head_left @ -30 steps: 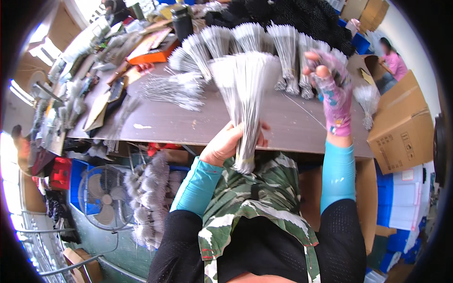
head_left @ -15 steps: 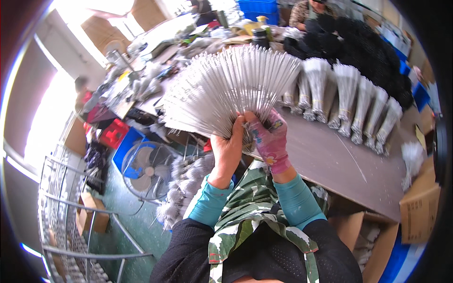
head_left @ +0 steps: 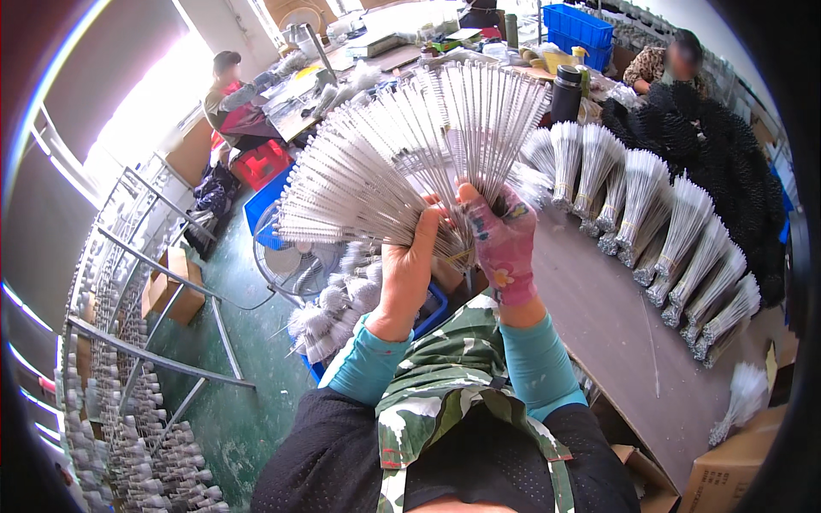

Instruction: Assembling and grouping plastic brush-like components at an industrial workstation.

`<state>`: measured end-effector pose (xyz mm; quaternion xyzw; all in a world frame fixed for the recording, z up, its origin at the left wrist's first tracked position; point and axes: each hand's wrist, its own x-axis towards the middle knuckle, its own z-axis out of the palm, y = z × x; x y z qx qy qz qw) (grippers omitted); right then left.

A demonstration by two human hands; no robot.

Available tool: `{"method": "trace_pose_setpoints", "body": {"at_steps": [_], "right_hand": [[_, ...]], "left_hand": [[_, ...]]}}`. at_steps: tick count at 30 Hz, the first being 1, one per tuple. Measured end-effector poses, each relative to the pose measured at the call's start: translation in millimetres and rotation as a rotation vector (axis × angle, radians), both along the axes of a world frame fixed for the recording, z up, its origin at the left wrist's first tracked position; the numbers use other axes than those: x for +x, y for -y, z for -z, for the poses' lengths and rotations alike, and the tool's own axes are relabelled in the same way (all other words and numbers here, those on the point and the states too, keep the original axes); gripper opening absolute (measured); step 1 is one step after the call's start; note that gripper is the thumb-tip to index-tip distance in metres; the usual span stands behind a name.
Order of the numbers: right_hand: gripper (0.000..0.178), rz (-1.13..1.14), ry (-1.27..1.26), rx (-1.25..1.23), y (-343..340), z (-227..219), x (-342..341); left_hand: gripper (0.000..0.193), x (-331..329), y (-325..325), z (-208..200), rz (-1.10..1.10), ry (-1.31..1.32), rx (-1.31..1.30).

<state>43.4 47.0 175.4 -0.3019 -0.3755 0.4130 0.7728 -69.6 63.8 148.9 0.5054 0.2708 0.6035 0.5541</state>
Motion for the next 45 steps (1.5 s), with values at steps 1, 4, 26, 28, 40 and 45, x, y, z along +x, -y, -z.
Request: {"method": "trace_pose_setpoints", "body": {"at_steps": [1,4,26,28,40,45], "right_hand": [[0.014,-0.024,-0.014,0.010,0,-1,0],[0.021,0.081,0.232,0.012,-5,9,5],[0.018,0.004,0.008,-0.062,-12,24,-21],[0.018,0.022,0.035,-0.061,-13,22,-28],[0.016,-0.194,0.215,-0.013,-9,5,-38],[0.014,-0.129,0.124,-0.069,-19,6,-45]], "left_hand": [[0.028,1,-1,2,0.004,0.038,0.002],[0.027,3,2,6,-0.047,0.049,-0.025],[0.029,-23,-5,13,0.086,0.159,-0.012],[0.030,-28,-8,17,0.060,0.103,-0.024],[0.020,-34,-5,7,-0.038,0.196,0.049],[0.016,-35,-11,4,-0.085,0.216,0.008]]}}
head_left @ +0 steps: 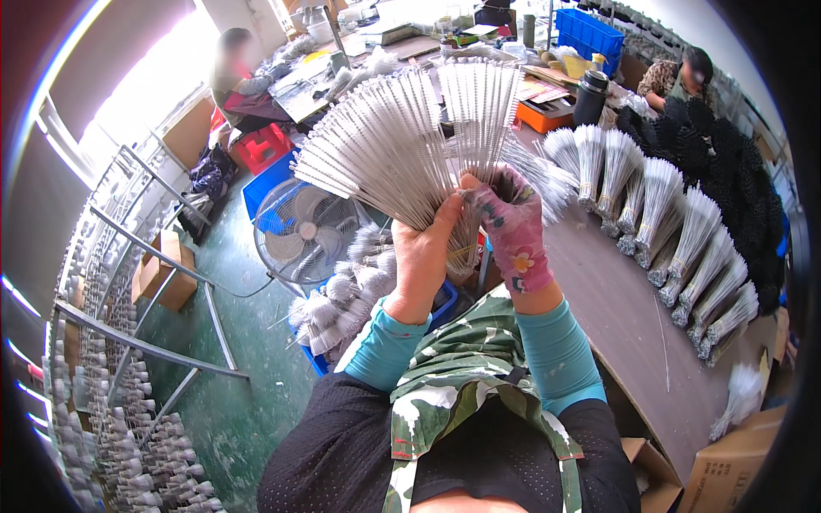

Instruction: Assembling and grouping plastic brush-like components at an industrial workstation.

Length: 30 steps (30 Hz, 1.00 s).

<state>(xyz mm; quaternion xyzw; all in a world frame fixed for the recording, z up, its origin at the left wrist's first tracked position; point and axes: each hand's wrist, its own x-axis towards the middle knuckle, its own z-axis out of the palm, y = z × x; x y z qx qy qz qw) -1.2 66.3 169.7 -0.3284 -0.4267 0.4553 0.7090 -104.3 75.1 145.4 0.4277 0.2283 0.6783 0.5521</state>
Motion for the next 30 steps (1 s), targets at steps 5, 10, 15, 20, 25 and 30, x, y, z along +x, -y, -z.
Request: {"method": "trace_pose_setpoints", "body": {"at_steps": [5,10,15,20,25,30], "right_hand": [[0.012,0.032,-0.117,-0.042,0,0,-4],[0.011,0.039,-0.148,-0.082,-1,1,-4],[0.011,0.095,-0.065,-0.043,-2,4,-3],[0.010,0.113,-0.056,-0.023,2,1,-4],[0.011,0.138,0.000,-0.040,2,3,-1],[0.015,-0.017,0.035,-0.003,1,-6,5]], "left_hand": [[0.013,-1,-2,3,-0.010,0.048,-0.049],[0.012,-2,-2,2,-0.019,0.049,-0.061],[0.014,-3,-4,6,0.032,0.079,-0.058],[0.014,-4,-3,7,0.115,0.135,-0.036],[0.012,-4,-5,7,0.118,0.112,-0.012],[0.018,-7,-7,1,0.126,-0.033,0.052]]}}
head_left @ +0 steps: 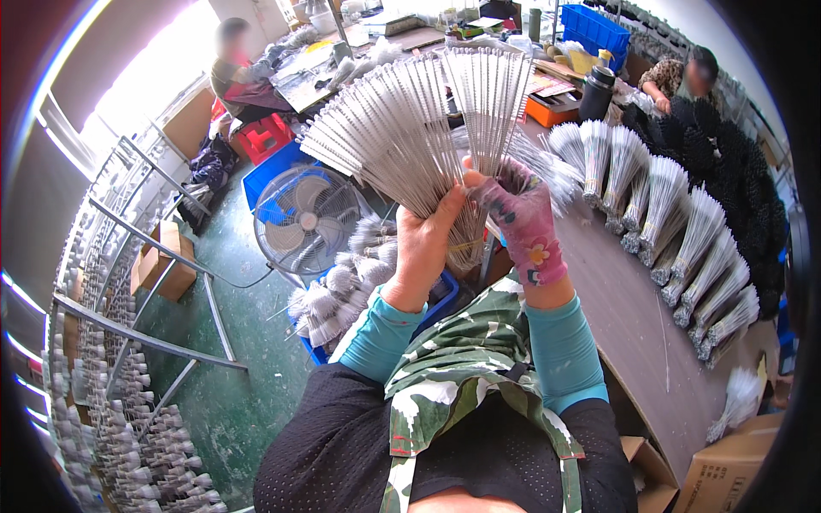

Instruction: Assembling and grouping plastic brush-like components at an industrial workstation.

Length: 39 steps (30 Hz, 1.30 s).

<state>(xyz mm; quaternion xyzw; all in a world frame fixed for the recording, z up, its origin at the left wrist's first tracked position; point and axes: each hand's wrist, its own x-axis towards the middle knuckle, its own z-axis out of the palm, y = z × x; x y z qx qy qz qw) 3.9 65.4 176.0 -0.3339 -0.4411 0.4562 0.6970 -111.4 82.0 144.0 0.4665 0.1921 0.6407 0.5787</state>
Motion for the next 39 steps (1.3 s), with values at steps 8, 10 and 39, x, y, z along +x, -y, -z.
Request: {"method": "trace_pose_setpoints", "body": {"at_steps": [8,10,39], "right_hand": [[0.018,0.059,0.053,-0.053,-9,6,-6],[0.017,0.057,0.096,-0.041,-10,7,-6],[0.013,0.081,0.044,-0.138,-8,16,-7]], "left_hand": [[0.021,-7,-3,-3,0.081,-0.038,0.036],[0.020,-8,-3,-3,0.066,-0.041,0.003],[0.014,-7,-5,13,0.175,0.054,-0.087]]}}
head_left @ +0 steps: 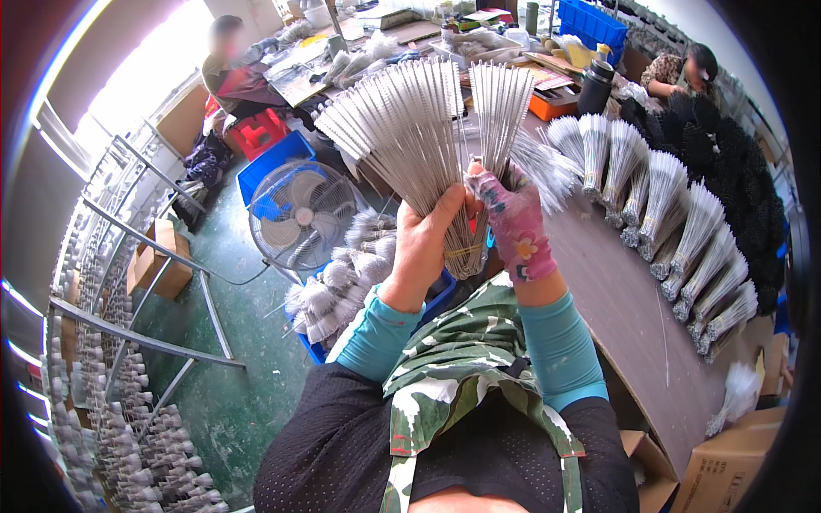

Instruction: Assembling and grouping plastic brush-like components at an industrial workstation.

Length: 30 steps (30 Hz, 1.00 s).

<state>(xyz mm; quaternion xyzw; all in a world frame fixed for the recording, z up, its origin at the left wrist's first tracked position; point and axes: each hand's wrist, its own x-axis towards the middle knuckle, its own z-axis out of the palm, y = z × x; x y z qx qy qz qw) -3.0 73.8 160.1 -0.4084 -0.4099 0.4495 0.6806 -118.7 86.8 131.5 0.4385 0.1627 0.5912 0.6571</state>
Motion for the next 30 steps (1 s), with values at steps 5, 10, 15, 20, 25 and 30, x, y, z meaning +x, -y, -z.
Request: {"method": "trace_pose_setpoints", "body": {"at_steps": [5,10,15,20,25,30], "right_hand": [[0.014,-0.193,0.007,-0.041,15,-1,19],[0.024,-0.107,-0.079,-0.027,39,-9,29],[0.049,-0.579,-0.099,-0.306,37,-43,37],[0.048,-0.718,-0.555,-0.094,21,-23,34],[0.034,-0.614,-0.931,-0.125,63,-16,16],[0.051,-0.506,-0.736,-0.158,82,-23,5]], "left_hand": [[0.015,-9,0,-4,-0.020,-0.064,-0.048],[0.013,-11,-3,-4,-0.243,-0.255,0.090],[0.013,-9,-2,-3,-0.299,-0.312,0.115],[0.012,-12,-2,-6,-0.226,-0.186,0.078],[0.015,-19,-3,-8,-0.121,-0.112,-0.027],[0.024,-19,-3,-7,-0.097,-0.009,-0.056]]}}
